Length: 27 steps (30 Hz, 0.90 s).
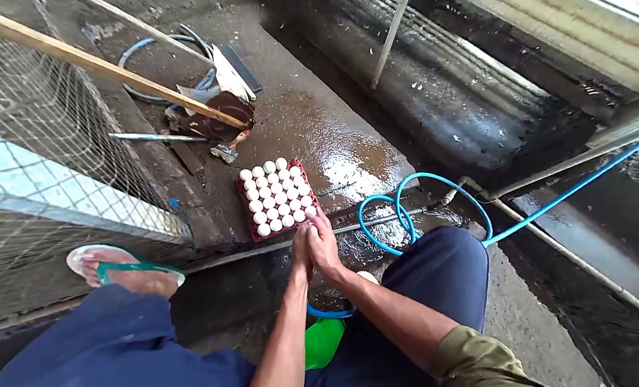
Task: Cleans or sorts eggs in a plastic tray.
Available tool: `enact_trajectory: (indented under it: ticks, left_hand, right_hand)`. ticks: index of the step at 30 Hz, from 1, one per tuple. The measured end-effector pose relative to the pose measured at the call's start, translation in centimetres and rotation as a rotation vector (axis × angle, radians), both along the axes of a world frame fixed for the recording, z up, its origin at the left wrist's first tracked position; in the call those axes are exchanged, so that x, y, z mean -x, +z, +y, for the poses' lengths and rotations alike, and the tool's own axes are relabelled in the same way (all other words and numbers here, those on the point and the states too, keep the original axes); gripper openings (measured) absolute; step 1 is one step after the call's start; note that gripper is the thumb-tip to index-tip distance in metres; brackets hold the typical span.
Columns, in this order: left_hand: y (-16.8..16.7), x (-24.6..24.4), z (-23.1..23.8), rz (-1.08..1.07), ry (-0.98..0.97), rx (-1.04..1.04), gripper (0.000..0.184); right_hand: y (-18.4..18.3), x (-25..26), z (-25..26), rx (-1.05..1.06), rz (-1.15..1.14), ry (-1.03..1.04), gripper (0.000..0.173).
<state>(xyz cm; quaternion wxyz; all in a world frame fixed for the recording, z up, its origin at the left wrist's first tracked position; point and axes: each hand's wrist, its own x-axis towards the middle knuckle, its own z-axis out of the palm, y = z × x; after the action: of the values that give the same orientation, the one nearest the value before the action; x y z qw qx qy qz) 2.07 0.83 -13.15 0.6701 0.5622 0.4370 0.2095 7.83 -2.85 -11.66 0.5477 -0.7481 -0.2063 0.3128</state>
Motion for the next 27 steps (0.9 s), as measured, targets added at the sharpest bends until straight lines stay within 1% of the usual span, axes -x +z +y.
enact_trajectory:
  ticks: [1,2,3,4,5,7,8,9,10,11,12,13,14,15,16,17,18,19,20,22,23,24,26,27]
  left_hand:
    - [0.1,0.3,0.0,0.015,-0.023,0.032,0.045]
    - [0.2,0.4,0.1,0.056,-0.043,0.066,0.049]
    - [0.2,0.1,0.0,0.087,-0.029,0.065,0.049]
    - [0.4,0.0,0.0,0.08,-0.019,0.078,0.05]
    - [0.5,-0.1,0.0,0.073,0.005,0.065,0.049]
    - [0.3,0.0,0.0,0.012,-0.011,0.032,0.044]
    - [0.2,0.3,0.1,0.022,-0.035,0.054,0.045]
    - [0.4,0.5,0.1,0.058,-0.058,0.101,0.047]
    - [0.3,0.3,0.2,0.073,-0.079,0.154,0.047]
    - [0.4,0.4,0.4,0.044,-0.122,0.245,0.047]
    - [0.4,0.7,0.5,0.009,-0.132,0.298,0.044]
    - [0.3,0.8,0.7,-0.022,-0.109,0.304,0.041]
    - [0.2,0.8,1.0,-0.029,-0.072,0.26,0.037]
    - [0.2,0.6,1.2,-0.007,-0.029,0.188,0.037]
    - [0.2,0.5,1.3,-0.005,-0.004,0.14,0.041]
    - [0.1,0.3,1.1,-0.021,0.017,0.095,0.042]
    - [0.3,0.4,1.1,-0.054,0.021,0.085,0.043]
    - [0.4,0.5,1.2,-0.062,0.02,0.1,0.042]
    - [0.5,0.6,1.2,-0.028,0.014,0.123,0.043]
    - [0.0,0.5,0.9,0.02,0.0,0.149,0.05]
    - [-0.1,0.4,0.8,0.037,0.01,0.108,0.05]
    - [0.0,0.4,0.8,0.04,0.017,0.059,0.049]
    - [-0.2,0.2,0.8,0.015,0.042,-0.03,0.045]
    - [-0.3,0.4,0.8,0.016,0.033,-0.042,0.045]
  right_hand:
    - [-0.4,-0.3,0.0,-0.004,0.007,-0.021,0.044]
    - [-0.7,-1.2,0.5,0.017,0.072,-0.066,0.042]
    - [-1.0,-1.9,1.0,0.046,0.154,-0.112,0.041]
    - [-0.9,-2.0,1.2,0.079,0.181,-0.122,0.042]
    - [-0.6,-1.4,1.1,0.091,0.133,-0.099,0.042]
    - [-0.2,-0.3,0.3,0.055,-0.009,-0.009,0.044]
    - [-0.5,-0.5,0.3,0.037,0.012,-0.014,0.042]
    - [-0.8,-1.4,0.7,0.048,0.124,-0.046,0.041]
    - [-1.0,-2.6,1.3,0.068,0.302,-0.086,0.038]
    - [-1.1,-3.7,1.6,0.086,0.488,-0.102,0.036]
    - [-1.1,-4.1,1.7,0.095,0.618,-0.129,0.031]
    - [-1.0,-4.0,1.7,0.085,0.678,-0.159,0.032]
    - [-0.7,-3.5,1.6,0.057,0.667,-0.175,0.035]
    - [-0.4,-2.7,1.5,0.048,0.57,-0.173,0.04]
    - [-0.1,-1.6,1.3,0.066,0.404,-0.147,0.045]
    - [0.4,-0.3,0.7,0.08,0.23,-0.076,0.046]
    - [0.7,0.5,0.1,0.055,0.103,0.015,0.047]
    - [0.5,0.8,0.0,0.016,0.019,0.055,0.049]
    - [0.2,0.4,0.3,-0.005,0.002,0.037,0.049]
    - [-0.5,-1.1,1.3,0.039,0.131,-0.07,0.045]
    - [-0.7,-1.5,1.7,0.08,0.196,-0.108,0.043]
    - [-0.5,-1.2,1.7,0.102,0.205,-0.097,0.043]
    - [0.1,0.0,0.9,0.071,0.136,-0.025,0.045]
    - [0.1,0.1,0.8,0.059,0.134,-0.015,0.045]
